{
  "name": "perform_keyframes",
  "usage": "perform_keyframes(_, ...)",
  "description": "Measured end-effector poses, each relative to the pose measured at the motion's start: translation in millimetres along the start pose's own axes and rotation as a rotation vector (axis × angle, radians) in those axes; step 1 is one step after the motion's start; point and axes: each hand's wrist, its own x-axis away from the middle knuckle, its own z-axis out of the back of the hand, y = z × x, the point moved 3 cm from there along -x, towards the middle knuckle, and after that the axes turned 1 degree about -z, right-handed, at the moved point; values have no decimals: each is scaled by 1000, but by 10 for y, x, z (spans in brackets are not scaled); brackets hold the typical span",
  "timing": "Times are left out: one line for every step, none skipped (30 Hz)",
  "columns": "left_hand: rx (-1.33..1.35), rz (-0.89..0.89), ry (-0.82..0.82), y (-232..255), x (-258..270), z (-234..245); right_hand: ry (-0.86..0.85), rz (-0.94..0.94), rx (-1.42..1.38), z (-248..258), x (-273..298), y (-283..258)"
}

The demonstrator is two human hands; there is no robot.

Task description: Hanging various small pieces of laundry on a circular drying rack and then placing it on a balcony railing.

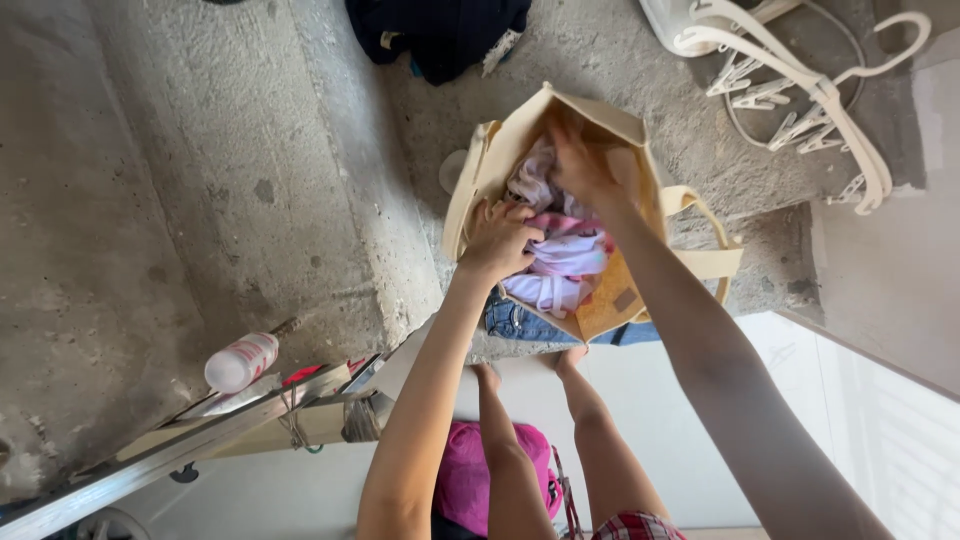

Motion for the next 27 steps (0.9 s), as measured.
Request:
perform_keyframes(-5,-1,7,-16,-30,19,7,5,2,77,-36,-84)
perform_keyframes(16,13,-22,-34,-54,31,-128,-121,26,116,-65,-135)
perform_keyframes(37,24,-55,-44,-63,38,-264,-252,49,156,-56,-192)
perform_keyframes(32,21,-51,-75,-77,128,-256,-251,50,309,23,-300)
perform_keyframes(55,56,-111,-85,-79,171,-247,-273,9,468,134,-391)
perform_keyframes(79,90,-171,-93,-77,210,-237,-295,-32,626,249,-484)
perform_keyframes(81,95,-170,-104,-71,242,-241,-291,-32,731,311,-472)
perform_keyframes(85,106,-189,-111,-62,266,-178,-271,-94,856,371,-464)
perform_keyframes(84,115,-208,-132,-57,304,-111,-253,-160,977,424,-459)
perform_keyframes(81,118,-208,-157,-66,326,-110,-251,-162,1117,440,-528)
perform_keyframes(91,153,-262,-162,-81,318,-96,-281,-220,1280,479,-569)
perform_keyframes(101,188,-316,-164,-94,310,-82,-312,-279,1444,519,-611)
perform_keyframes(104,188,-313,-206,-129,261,-82,-309,-275,1615,574,-686)
perform_keyframes(357,158,-141,-236,-175,257,-65,-262,-345,1791,625,-778)
perform_keyframes(604,127,33,-291,-196,262,-48,-213,-419,1954,673,-883)
perform_keyframes(604,129,37,-180,-105,407,-49,-209,-419,1936,815,-927)
perform_keyframes(934,150,33,-72,-21,543,-25,-133,-420,1930,946,-987)
perform_keyframes(1264,168,30,39,60,680,-2,-56,-421,1924,1076,-1043)
perform_keyframes(1260,165,34,100,134,745,3,-51,-421,1946,1195,-1187)
perform_keyframes(1566,171,46,162,202,798,59,35,-388,1981,1313,-1344)
perform_keyframes(1874,177,52,238,281,822,113,115,-354,2004,1466,-1498)
perform_keyframes(1872,177,50,124,279,597,115,113,-355,1894,1585,-1514)
perform_keyframes(1915,71,134,19,294,384,110,35,-278,1773,1724,-1514)
perform_keyframes(1954,-35,220,-91,312,169,104,-43,-201,1650,1863,-1513)
perform_keyframes(1952,-34,218,-84,344,161,105,-45,-202,1570,1926,-1523)
perform_keyframes(2014,4,286,-100,377,151,139,-115,-149,1495,1990,-1513)
perform_keyframes(2078,46,355,-96,425,113,168,-188,-93,1424,2083,-1500)
